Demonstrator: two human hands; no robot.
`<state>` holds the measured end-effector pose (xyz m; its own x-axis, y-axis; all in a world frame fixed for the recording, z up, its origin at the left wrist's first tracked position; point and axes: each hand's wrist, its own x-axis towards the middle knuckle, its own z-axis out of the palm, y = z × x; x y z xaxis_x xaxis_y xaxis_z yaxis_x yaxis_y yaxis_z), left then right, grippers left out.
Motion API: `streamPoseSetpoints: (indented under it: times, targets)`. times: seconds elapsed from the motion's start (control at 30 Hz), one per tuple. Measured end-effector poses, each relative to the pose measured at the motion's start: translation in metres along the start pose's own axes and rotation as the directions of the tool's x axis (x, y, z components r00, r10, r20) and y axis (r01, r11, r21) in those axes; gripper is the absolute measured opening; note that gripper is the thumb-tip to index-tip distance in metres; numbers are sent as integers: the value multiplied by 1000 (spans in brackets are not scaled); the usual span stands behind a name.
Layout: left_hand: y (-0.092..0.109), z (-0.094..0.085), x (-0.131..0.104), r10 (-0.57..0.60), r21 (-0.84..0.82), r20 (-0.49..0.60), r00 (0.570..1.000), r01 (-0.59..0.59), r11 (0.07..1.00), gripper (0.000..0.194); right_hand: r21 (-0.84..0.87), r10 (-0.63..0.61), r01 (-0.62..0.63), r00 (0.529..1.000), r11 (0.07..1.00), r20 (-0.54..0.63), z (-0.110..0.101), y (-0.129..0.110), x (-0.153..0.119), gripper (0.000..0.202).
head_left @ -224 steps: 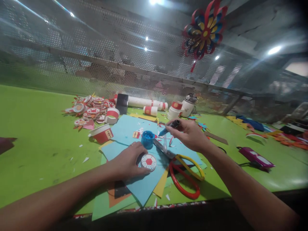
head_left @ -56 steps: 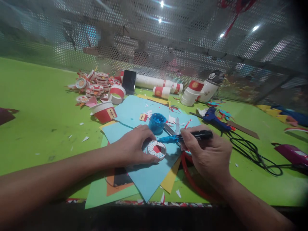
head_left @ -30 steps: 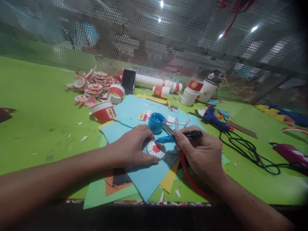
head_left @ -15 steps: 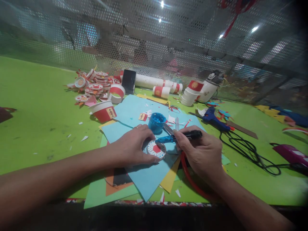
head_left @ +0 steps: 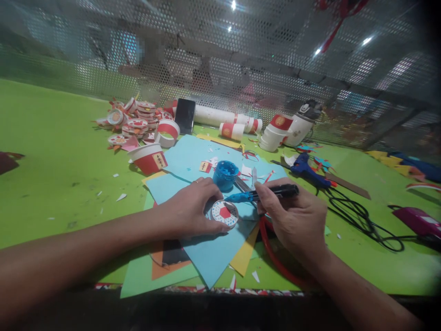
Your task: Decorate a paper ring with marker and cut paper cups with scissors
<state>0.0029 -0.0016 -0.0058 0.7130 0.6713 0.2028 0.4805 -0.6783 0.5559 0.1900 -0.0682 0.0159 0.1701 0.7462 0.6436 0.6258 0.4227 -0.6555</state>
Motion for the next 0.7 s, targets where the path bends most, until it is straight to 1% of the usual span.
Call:
streamPoseSetpoints:
  times: [0.1,0.2,0.4,0.6,0.7]
  targets:
    - [0,0,0,3,1,1,1000,-3,1000,42,-33,-20,19,999,999,-26,-1,-2,1,23]
    - [0,0,0,-1,-1,-7,1000,1,1000,42,-36,-32,31,999,999,-16,-1,-2,1,23]
    - [0,0,0,6,5,-16,1000,-6,1000,40,11,22,-23,999,1000,36,1,3,-2,22]
    - [0,0,0,-8,-8,-2,1000,8,1000,42,-16,3,-2,999,1000,47,2,4,-2,22]
    - [0,0,0,-6,-7,-4,1000,6,1000,42,-32,18,-17,999,999,45,3,4,-2,24]
